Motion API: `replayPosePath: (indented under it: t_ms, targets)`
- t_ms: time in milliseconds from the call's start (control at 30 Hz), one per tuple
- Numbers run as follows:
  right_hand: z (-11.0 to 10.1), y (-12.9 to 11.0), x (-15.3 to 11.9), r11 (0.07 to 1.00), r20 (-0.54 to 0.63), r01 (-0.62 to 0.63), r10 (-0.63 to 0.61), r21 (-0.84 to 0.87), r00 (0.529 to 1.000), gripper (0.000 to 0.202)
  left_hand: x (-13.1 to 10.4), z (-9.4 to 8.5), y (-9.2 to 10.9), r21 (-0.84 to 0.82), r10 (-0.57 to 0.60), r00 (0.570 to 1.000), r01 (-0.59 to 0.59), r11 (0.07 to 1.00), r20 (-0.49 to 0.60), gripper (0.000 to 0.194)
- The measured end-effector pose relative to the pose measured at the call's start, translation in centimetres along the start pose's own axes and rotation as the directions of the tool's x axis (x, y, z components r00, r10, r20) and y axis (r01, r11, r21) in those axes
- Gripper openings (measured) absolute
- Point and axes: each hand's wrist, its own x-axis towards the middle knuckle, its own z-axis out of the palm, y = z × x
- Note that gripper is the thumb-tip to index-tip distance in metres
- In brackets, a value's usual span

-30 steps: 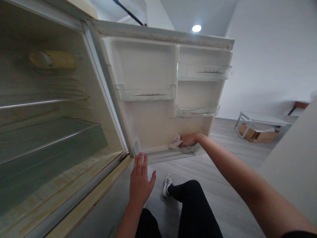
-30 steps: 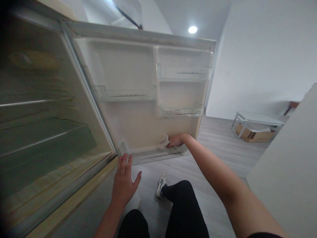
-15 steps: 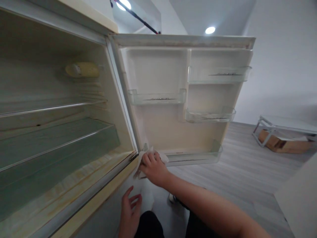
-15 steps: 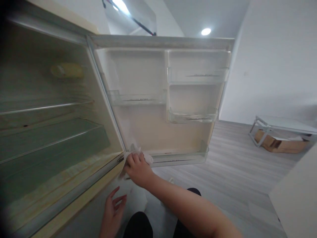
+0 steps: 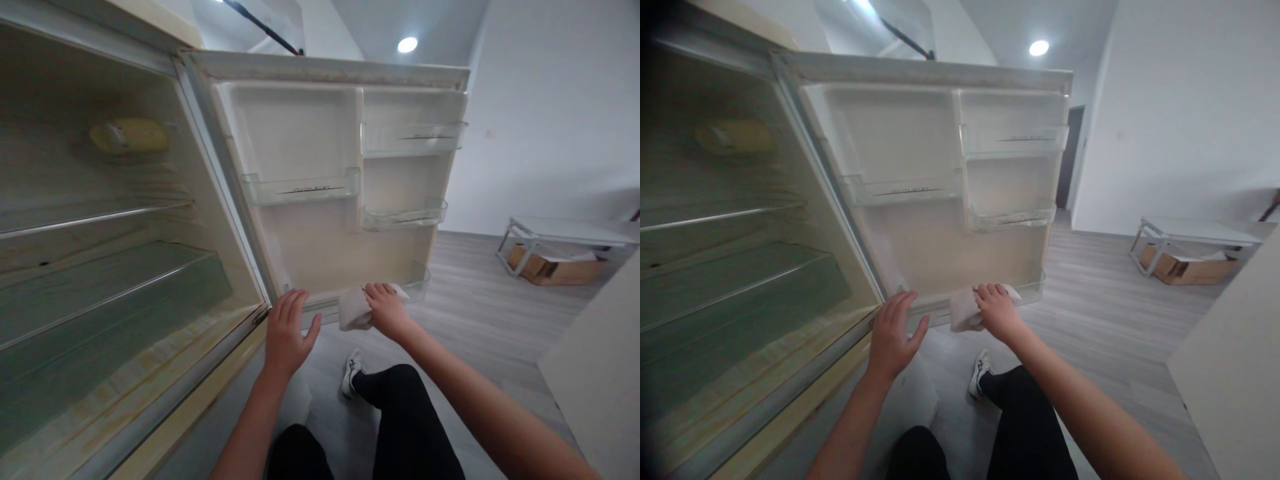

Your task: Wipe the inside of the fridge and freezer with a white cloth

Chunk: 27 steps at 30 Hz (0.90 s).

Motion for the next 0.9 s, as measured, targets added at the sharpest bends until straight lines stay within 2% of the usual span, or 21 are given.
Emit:
replayPosePath:
  t_ms: [67, 133, 267, 333, 400, 500, 567, 633, 667, 733, 767, 833, 900]
  targets:
    - [-0.1, 3.7, -1.1, 0.997, 0.037, -0.074, 0.074, -0.003, 0.997, 0.027, 1.2, 1.2, -0.1, 0.094, 0.038, 0.986, -0.054, 0.994, 0.162, 0.033]
    - [-0.3, 7.2, -2.1, 0.99, 0.037, -0.138, 0.139, -0.029, 0.99, 0.026, 1.7, 2.2, -0.3, 0.164, 0.028, 0.968, -0.071, 0.984, 0.251, 0.029]
    - [0.2, 12.5, -3.3, 0.986, -0.003, -0.168, 0.168, 0.002, 0.986, 0.032, 1.8, 3.2, -0.4, 0.224, 0.027, 0.973, -0.079, 0.971, 0.228, 0.032]
    - [1.0, 13.8, -3.8, 0.988, -0.039, -0.137, 0.141, 0.075, 0.989, 0.034, 1.8, 3.4, -0.3, 0.238, 0.037, 0.979, -0.086, 0.967, 0.202, 0.032]
    - [2.2, 14.0, -4.5, 0.979, -0.112, -0.116, 0.136, 0.17, 0.984, 0.039, 1.8, 3.5, -0.1, 0.251, 0.038, 0.982, -0.084, 0.964, 0.183, 0.032]
    - [4.8, 12.3, -6.2, 0.902, -0.253, -0.158, 0.275, 0.402, 0.928, 0.051, 1.8, 3.5, 0.2, 0.265, 0.025, 0.987, -0.067, 0.962, 0.16, 0.031]
    - [6.6, 9.9, -7.3, 0.746, -0.26, -0.241, 0.486, 0.62, 0.835, 0.052, 1.8, 3.5, 0.3, 0.273, 0.016, 0.988, -0.057, 0.96, 0.15, 0.03]
    - [7.8, 7.1, -7.8, 0.465, -0.142, -0.328, 0.726, 0.822, 0.673, 0.053, 1.7, 3.4, 0.4, 0.278, 0.01, 0.99, -0.049, 0.959, 0.142, 0.029]
    - [8.1, 5.8, -7.7, 0.282, -0.041, -0.346, 0.824, 0.895, 0.565, 0.053, 1.6, 3.3, 0.4, 0.278, 0.007, 0.99, -0.046, 0.959, 0.139, 0.029]
    - [8.2, 3.8, -6.9, -0.068, 0.166, -0.258, 0.91, 0.964, 0.38, 0.055, 1.5, 3.1, 0.3, 0.274, 0.006, 0.99, -0.045, 0.961, 0.14, 0.029]
    - [8.0, 3.3, -6.2, -0.208, 0.252, -0.166, 0.914, 0.964, 0.319, 0.055, 1.4, 3.0, 0.3, 0.27, 0.006, 0.99, -0.044, 0.962, 0.142, 0.029]
    - [7.5, 3.3, -4.6, -0.392, 0.375, 0.028, 0.896, 0.92, 0.24, 0.047, 1.3, 2.8, 0.2, 0.259, 0.001, 0.989, -0.04, 0.965, 0.15, 0.029]
    - [7.0, 4.6, -3.4, -0.449, 0.42, 0.143, 0.886, 0.882, 0.194, 0.036, 1.2, 2.6, 0.2, 0.247, -0.007, 0.988, -0.033, 0.968, 0.157, 0.029]
